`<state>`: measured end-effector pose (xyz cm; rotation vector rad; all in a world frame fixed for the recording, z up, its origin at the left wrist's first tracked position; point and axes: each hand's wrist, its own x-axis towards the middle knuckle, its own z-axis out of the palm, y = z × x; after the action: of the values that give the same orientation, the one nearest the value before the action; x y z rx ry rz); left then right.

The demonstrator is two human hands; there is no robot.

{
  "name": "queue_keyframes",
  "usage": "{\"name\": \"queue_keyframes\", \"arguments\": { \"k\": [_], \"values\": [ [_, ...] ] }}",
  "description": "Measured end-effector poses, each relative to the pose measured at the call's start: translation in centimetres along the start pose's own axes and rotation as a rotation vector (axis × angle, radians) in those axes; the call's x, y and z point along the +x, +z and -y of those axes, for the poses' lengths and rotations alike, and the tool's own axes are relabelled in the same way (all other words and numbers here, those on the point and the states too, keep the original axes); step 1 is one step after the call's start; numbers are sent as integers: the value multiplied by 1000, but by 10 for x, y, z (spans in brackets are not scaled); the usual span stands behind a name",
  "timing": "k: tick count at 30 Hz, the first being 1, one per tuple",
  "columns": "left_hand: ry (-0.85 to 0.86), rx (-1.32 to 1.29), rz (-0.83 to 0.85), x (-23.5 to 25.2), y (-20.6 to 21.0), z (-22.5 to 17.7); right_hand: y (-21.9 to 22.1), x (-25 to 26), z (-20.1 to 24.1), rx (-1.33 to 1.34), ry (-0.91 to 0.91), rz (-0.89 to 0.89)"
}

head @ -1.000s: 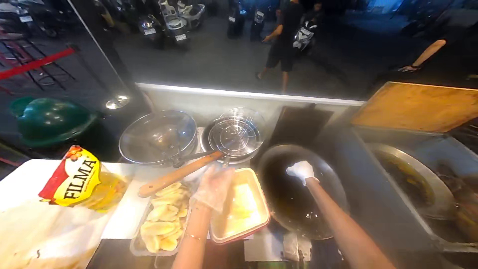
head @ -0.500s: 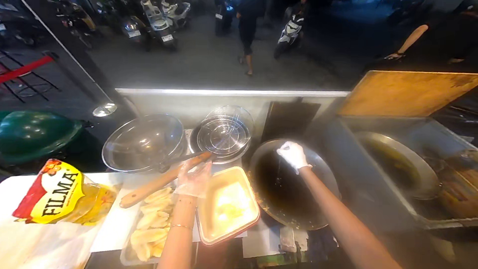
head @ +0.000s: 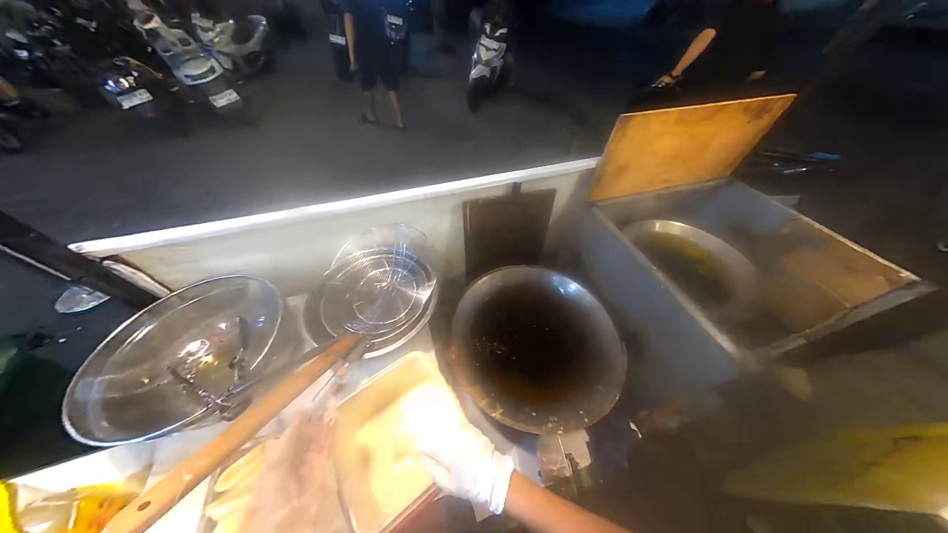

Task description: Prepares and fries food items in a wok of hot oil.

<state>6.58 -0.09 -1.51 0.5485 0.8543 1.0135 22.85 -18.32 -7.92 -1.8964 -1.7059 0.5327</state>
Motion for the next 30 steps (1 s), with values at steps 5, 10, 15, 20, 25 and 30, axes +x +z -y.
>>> {"name": "queue_keyframes", "arguments": {
  "k": [5, 10, 15, 20, 25, 30],
  "values": [
    [353, 659, -343, -20, -42, 17, 14, -2, 1, -46, 34, -76],
    [380, 1123, -333, -7, -99, 63, 5, -1, 13, -72, 90, -12],
    [294, 1164, -186, -35, -72, 73, 5, -2, 20, -71, 143, 27],
    [195, 1373, -238, -38, -58, 67, 10, -9, 27, -88, 210, 24],
    [164, 1451, -167, -32, -59, 61, -19, -2, 40, -53, 256, 282],
    [113, 1457, -136, -37, -52, 51, -22, 70, 16, -194, 234, 408]
  ]
}}
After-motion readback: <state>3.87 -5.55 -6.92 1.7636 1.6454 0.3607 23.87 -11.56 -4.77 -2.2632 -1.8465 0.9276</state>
